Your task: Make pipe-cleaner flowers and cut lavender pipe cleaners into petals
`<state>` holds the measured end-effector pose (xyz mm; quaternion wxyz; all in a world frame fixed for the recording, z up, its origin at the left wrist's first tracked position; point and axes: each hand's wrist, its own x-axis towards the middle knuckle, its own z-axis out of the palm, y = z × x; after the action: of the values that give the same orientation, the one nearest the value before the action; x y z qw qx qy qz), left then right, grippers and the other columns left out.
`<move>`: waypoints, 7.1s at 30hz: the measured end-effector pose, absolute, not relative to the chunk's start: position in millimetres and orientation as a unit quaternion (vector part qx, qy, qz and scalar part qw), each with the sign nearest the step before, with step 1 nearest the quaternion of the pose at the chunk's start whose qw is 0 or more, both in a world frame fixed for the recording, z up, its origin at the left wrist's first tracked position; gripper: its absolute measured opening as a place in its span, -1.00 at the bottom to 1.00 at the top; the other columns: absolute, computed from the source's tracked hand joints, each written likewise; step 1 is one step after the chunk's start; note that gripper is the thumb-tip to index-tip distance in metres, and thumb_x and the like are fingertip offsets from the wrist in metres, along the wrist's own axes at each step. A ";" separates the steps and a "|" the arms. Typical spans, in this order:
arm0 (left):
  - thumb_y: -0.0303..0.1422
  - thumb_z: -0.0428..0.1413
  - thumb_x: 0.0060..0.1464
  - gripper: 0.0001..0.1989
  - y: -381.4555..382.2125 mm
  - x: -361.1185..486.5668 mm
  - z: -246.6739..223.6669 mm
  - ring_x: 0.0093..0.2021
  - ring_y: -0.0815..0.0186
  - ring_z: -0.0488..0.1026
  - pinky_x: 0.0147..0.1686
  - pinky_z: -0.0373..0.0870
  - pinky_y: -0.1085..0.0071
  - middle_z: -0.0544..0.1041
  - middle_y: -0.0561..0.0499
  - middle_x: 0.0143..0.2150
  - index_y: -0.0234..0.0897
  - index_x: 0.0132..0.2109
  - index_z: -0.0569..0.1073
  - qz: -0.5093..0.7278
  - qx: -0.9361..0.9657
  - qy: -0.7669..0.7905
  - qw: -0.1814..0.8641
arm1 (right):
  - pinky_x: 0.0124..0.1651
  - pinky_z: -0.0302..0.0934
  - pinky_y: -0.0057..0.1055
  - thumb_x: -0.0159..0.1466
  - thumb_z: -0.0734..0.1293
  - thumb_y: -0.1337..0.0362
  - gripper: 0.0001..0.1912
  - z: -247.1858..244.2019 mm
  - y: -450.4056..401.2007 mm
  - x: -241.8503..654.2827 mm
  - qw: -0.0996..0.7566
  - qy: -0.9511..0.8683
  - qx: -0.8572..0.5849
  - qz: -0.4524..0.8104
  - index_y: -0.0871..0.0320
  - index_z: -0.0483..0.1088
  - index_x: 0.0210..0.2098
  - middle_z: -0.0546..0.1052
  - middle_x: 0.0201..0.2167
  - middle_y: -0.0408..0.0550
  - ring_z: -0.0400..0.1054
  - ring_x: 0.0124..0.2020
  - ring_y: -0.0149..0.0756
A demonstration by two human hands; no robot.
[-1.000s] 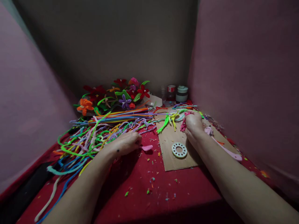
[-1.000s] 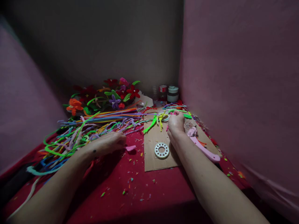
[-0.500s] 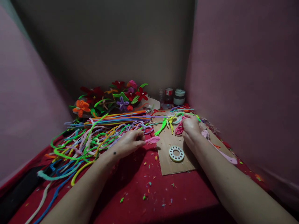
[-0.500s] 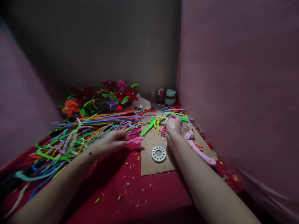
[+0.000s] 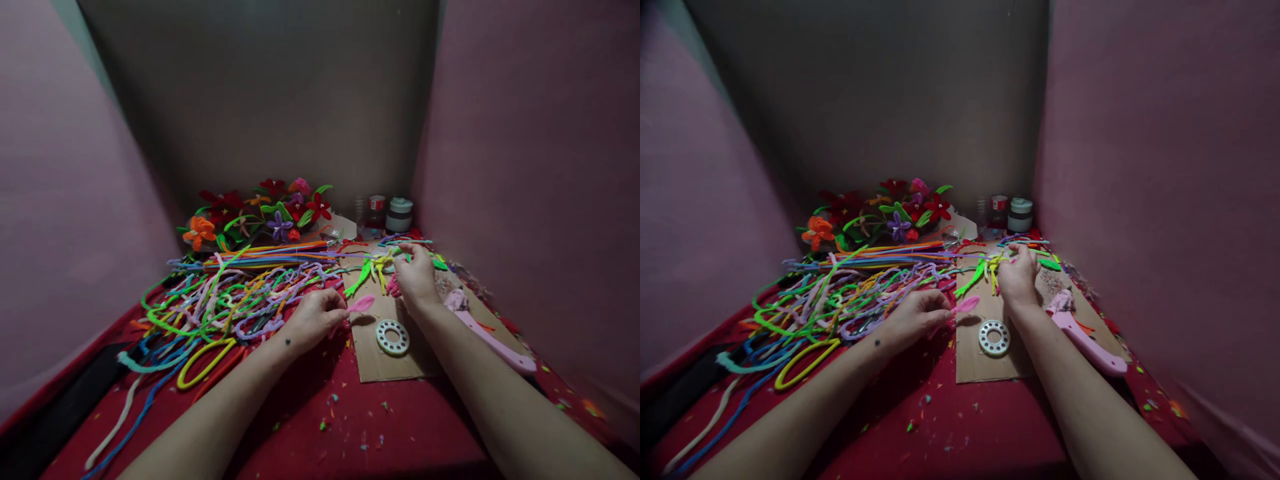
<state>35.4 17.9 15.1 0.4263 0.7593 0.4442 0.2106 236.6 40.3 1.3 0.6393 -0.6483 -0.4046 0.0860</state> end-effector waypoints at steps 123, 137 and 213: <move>-0.20 0.03 -0.11 -0.69 125.7 141.7 20.8 -0.70 0.47 0.16 -0.66 0.03 0.53 0.25 0.11 -0.74 -0.35 -0.62 0.37 0.193 0.822 0.458 0.278 | -0.53 0.03 -0.51 0.15 0.16 0.23 -0.75 -10.2 -13.0 155.4 0.355 -0.830 -0.429 0.027 0.17 0.22 -0.62 0.45 -0.64 -0.14 0.33 -0.57 -0.42; -0.28 0.01 -0.08 -0.75 143.3 -18.8 90.0 -0.37 0.33 0.40 -0.40 0.27 0.50 0.48 0.01 -0.38 -0.28 -0.28 0.47 0.158 0.810 0.563 -0.037 | -0.51 -0.07 -0.48 0.21 0.14 0.32 -0.72 -6.6 -18.2 156.6 0.394 -0.832 -0.389 0.028 0.19 0.22 -0.62 0.37 -0.67 -0.13 0.20 -0.61 -0.45; -0.39 -0.02 -0.06 -0.87 114.1 -94.3 48.1 -0.83 0.55 0.07 -0.79 -0.05 0.61 0.24 0.20 -0.78 -0.30 -0.52 0.24 0.561 0.514 0.533 0.369 | -0.13 0.16 -0.51 0.06 0.15 0.55 -0.61 10.9 94.9 101.0 0.262 -0.826 -0.492 0.085 0.18 0.47 -0.22 0.51 -0.22 -0.02 0.36 -0.19 -0.31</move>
<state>-94.3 114.1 48.1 0.3690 0.5142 0.5331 0.5615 101.0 94.9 10.9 0.2615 -0.4923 -0.8258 0.0849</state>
